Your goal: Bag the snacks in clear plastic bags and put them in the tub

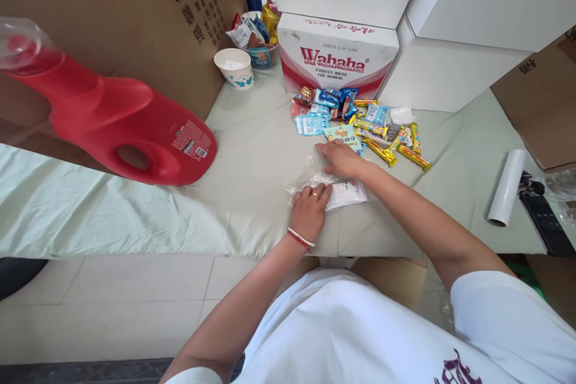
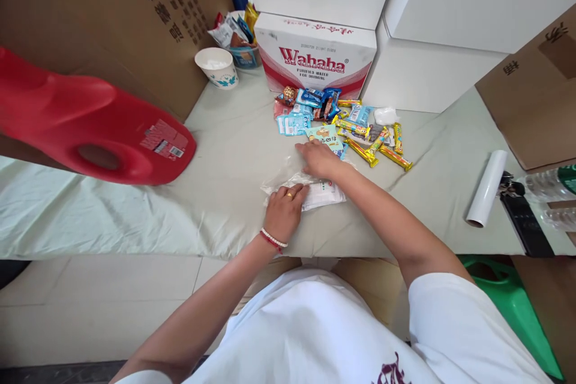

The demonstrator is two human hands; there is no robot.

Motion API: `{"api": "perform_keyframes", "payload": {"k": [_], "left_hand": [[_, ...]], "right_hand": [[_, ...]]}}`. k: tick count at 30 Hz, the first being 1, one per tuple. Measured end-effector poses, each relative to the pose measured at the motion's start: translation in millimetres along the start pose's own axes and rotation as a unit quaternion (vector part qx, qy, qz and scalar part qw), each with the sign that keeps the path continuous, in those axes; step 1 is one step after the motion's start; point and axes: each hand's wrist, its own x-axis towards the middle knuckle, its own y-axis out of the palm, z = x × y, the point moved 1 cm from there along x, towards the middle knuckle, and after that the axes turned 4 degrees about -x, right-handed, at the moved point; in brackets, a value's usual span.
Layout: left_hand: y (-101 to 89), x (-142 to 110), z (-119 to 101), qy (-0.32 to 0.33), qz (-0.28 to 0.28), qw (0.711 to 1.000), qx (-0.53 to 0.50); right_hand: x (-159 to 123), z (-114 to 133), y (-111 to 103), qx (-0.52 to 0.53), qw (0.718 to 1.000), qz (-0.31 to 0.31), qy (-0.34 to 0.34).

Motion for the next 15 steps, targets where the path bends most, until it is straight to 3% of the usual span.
{"api": "perform_keyframes", "payload": {"k": [4,9,12,15], "left_hand": [[-0.3,-0.4,-6.3,0.019,-0.022,1.0,0.009],[-2.4,1.2,-13.9,0.005,-0.035,0.999,0.018],[-2.8,0.1,-11.8,0.013,-0.04,0.999,0.016],[-1.7,-10.3,-0.5,0.025,-0.038,0.999,-0.013]], "right_hand": [[2.3,3.5,-14.0,-0.065,0.996,0.063,-0.029],[-39.9,20.5,-34.9,-0.114,0.988,0.006,-0.101],[-76.9,33.8,-20.1,-0.153,0.985,0.01,-0.081],[-109.0,40.6,13.3,-0.156,0.983,0.012,-0.097]]}}
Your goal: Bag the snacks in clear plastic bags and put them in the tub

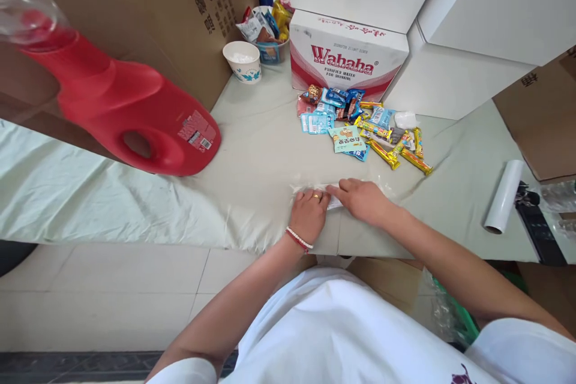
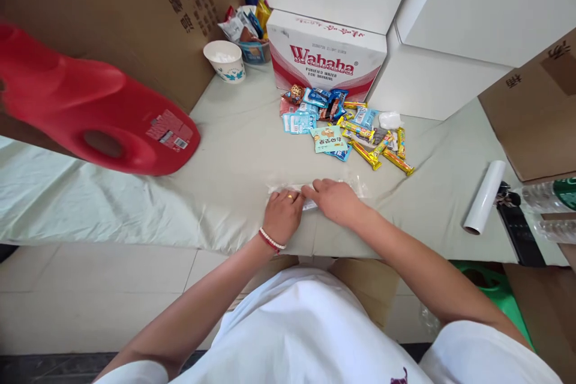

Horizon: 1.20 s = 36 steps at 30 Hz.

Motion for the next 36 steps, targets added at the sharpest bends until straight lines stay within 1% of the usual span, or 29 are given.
{"api": "perform_keyframes", "payload": {"k": [2,3,4,5,7,8,9,10,11,13,14,15,16,17,19,21,22,23,25,27,28,29,31,32,33,34,36], "left_hand": [[-1.5,-14.0,11.3,0.018,-0.012,0.998,-0.057],[-3.2,-21.5,17.9,0.018,-0.03,0.994,-0.1],[-5.9,-28.2,25.1,0.003,-0.059,0.987,-0.148],[-9.3,-33.0,32.5,-0.03,-0.098,0.976,-0.192],[-17.4,-34.9,45.4,-0.142,-0.196,0.94,-0.238],[-21.3,-31.6,49.6,-0.201,-0.234,0.922,-0.236],[-24.6,-25.8,51.8,-0.248,-0.253,0.909,-0.219],[-27.1,-18.5,52.1,-0.279,-0.247,0.907,-0.195],[-28.8,-10.7,50.9,-0.292,-0.216,0.916,-0.171],[-30.2,1.4,46.3,-0.276,-0.116,0.945,-0.135],[-30.8,4.0,43.9,-0.263,-0.073,0.954,-0.125],[-31.7,4.3,41.8,-0.255,-0.044,0.958,-0.125],[-33.3,2.6,39.9,-0.256,-0.033,0.956,-0.137],[-35.3,-0.1,37.8,-0.266,-0.037,0.95,-0.159],[-39.8,-4.7,31.1,-0.285,-0.072,0.931,-0.216],[-41.8,-3.2,19.2,-0.271,-0.103,0.92,-0.263],[-40.8,0.4,11.7,-0.25,-0.104,0.922,-0.276],[-38.3,5.7,3.9,-0.225,-0.093,0.928,-0.282],[-29.8,18.7,-10.0,-0.185,-0.048,0.944,-0.269],[-20.1,30.9,-19.1,-0.17,0.003,0.96,-0.224],[-16.2,35.4,-21.9,-0.172,0.023,0.966,-0.193],[-13.2,38.7,-23.8,-0.176,0.039,0.971,-0.159],[-10.4,41.9,-26.4,-0.179,0.063,0.977,-0.097],[-10.3,42.3,-27.3,-0.176,0.068,0.979,-0.073],[-10.8,42.4,-27.8,-0.171,0.067,0.981,-0.053],[-11.7,42.3,-27.9,-0.17,0.058,0.983,-0.039],[-13.3,42.4,-25.8,-0.18,0.024,0.983,-0.028]], "right_hand": [[-13.1,10.2,21.7,0.006,1.0,-0.009,-0.014],[-17.6,13.7,31.0,0.01,1.0,-0.015,-0.017],[-20.9,16.5,38.5,0.015,0.999,-0.024,-0.017],[-23.2,18.8,44.1,0.023,0.999,-0.034,-0.015],[-25.3,22.2,49.1,0.043,0.998,-0.052,-0.006],[-25.6,23.4,48.9,0.055,0.997,-0.059,0.0],[-25.7,24.3,47.5,0.066,0.996,-0.065,0.005],[-25.9,24.7,45.1,0.079,0.994,-0.071,0.008],[-26.4,24.5,42.3,0.097,0.992,-0.077,0.008],[-28.5,22.0,37.1,0.153,0.984,-0.096,0.004],[-30.1,19.8,35.6,0.185,0.977,-0.109,0.005],[-31.7,17.3,35.2,0.216,0.968,-0.124,0.01],[-33.2,14.9,36.0,0.24,0.961,-0.138,0.021],[-34.2,13.0,37.7,0.255,0.955,-0.147,0.034],[-34.4,11.8,42.6,0.266,0.949,-0.155,0.063],[-32.0,13.8,46.3,0.267,0.947,-0.158,0.078],[-30.3,15.2,47.1,0.267,0.946,-0.162,0.083],[-28.7,16.1,47.0,0.271,0.944,-0.167,0.083],[-26.4,15.4,45.6,0.296,0.937,-0.171,0.075],[-26.4,9.7,44.7,0.341,0.919,-0.177,0.091],[-27.4,5.0,45.1,0.355,0.908,-0.185,0.122],[-29.0,-0.5,46.3,0.354,0.899,-0.195,0.169],[-33.8,-12.3,51.4,0.305,0.886,-0.204,0.284],[-36.7,-18.1,54.8,0.27,0.883,-0.197,0.33],[-39.7,-23.5,58.3,0.241,0.883,-0.183,0.359],[-42.8,-28.8,61.6,0.223,0.885,-0.166,0.374],[-49.0,-38.4,65.1,0.218,0.89,-0.145,0.375]]}}
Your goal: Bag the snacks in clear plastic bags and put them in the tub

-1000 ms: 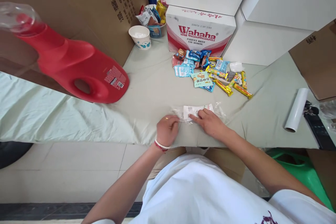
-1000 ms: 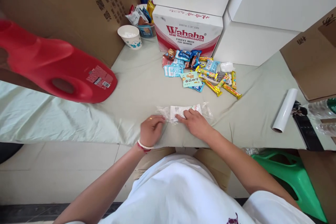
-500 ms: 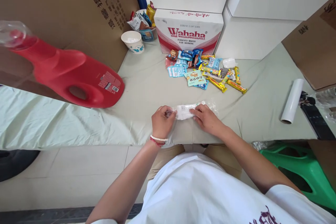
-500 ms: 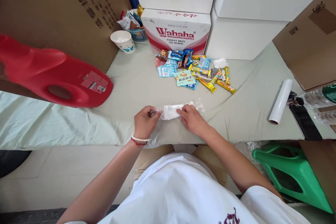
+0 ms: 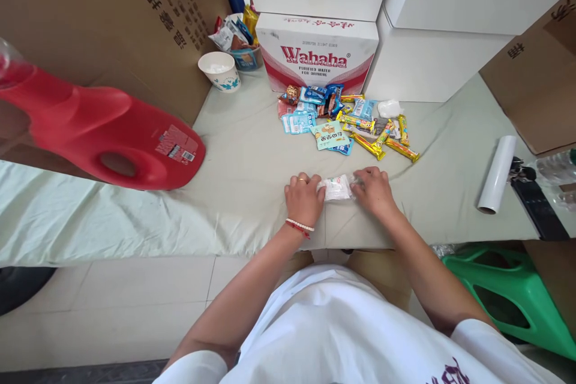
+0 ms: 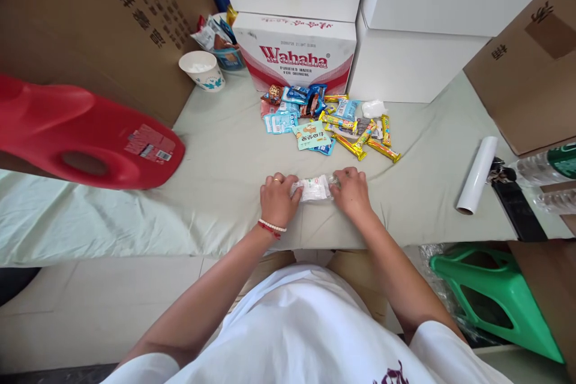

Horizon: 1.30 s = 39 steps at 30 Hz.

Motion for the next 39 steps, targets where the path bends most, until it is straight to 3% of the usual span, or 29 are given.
{"api": "perform_keyframes", "payload": {"k": [3,7,11,14,16,19,22,25,28,30,32,35,37,39], "left_hand": [[-0.3,4.3,6.0,-0.024,-0.022,0.999,-0.029],[0.9,12.5,10.6,-0.006,0.016,0.998,-0.061],[-4.5,13.1,6.5,0.001,0.064,0.996,-0.055],[-11.3,1.2,-0.8,-0.002,0.084,0.995,-0.06],[-14.3,-12.1,-7.8,0.012,0.035,0.998,-0.05],[-9.6,-33.3,-20.2,0.078,-0.032,0.995,-0.044],[4.0,-46.3,-27.4,0.13,-0.032,0.984,-0.119],[12.9,-49.0,-26.0,0.134,-0.023,0.952,-0.274],[8.6,-47.2,-22.4,0.165,-0.019,0.9,-0.402],[-0.4,-46.9,-17.7,0.185,-0.015,0.888,-0.42],[-11.7,-48.6,-5.4,0.184,-0.017,0.903,-0.388],[-26.0,-53.8,33.1,0.15,-0.062,0.945,-0.284],[-30.2,-58.3,65.7,0.103,-0.111,0.963,-0.222],[-29.3,-62.9,93.1,0.05,-0.145,0.974,-0.167]], "right_hand": [[3.0,-4.6,-11.8,0.028,0.999,-0.002,-0.02],[1.6,23.7,-27.5,0.03,0.999,0.027,-0.019],[-8.2,64.8,-19.6,0.024,0.996,0.062,-0.061],[-19.4,77.0,-8.1,0.126,0.989,0.05,-0.065],[-28.5,76.4,-3.8,0.282,0.958,0.046,-0.032],[-43.0,70.6,-0.1,0.499,0.861,0.079,0.056],[-54.0,62.9,4.4,0.572,0.806,0.09,0.123],[-59.7,56.0,11.1,0.589,0.79,0.102,0.138],[-63.0,53.1,15.9,0.577,0.802,0.096,0.12],[-62.7,47.9,14.4,0.561,0.815,0.086,0.119],[-56.5,30.2,5.1,0.543,0.828,0.04,0.131],[-30.1,-33.4,-28.4,0.514,0.829,-0.145,0.166],[-1.0,-96.2,-58.2,0.499,0.788,-0.296,0.206],[34.9,-161.8,-83.9,0.478,0.745,-0.373,0.28]]}}
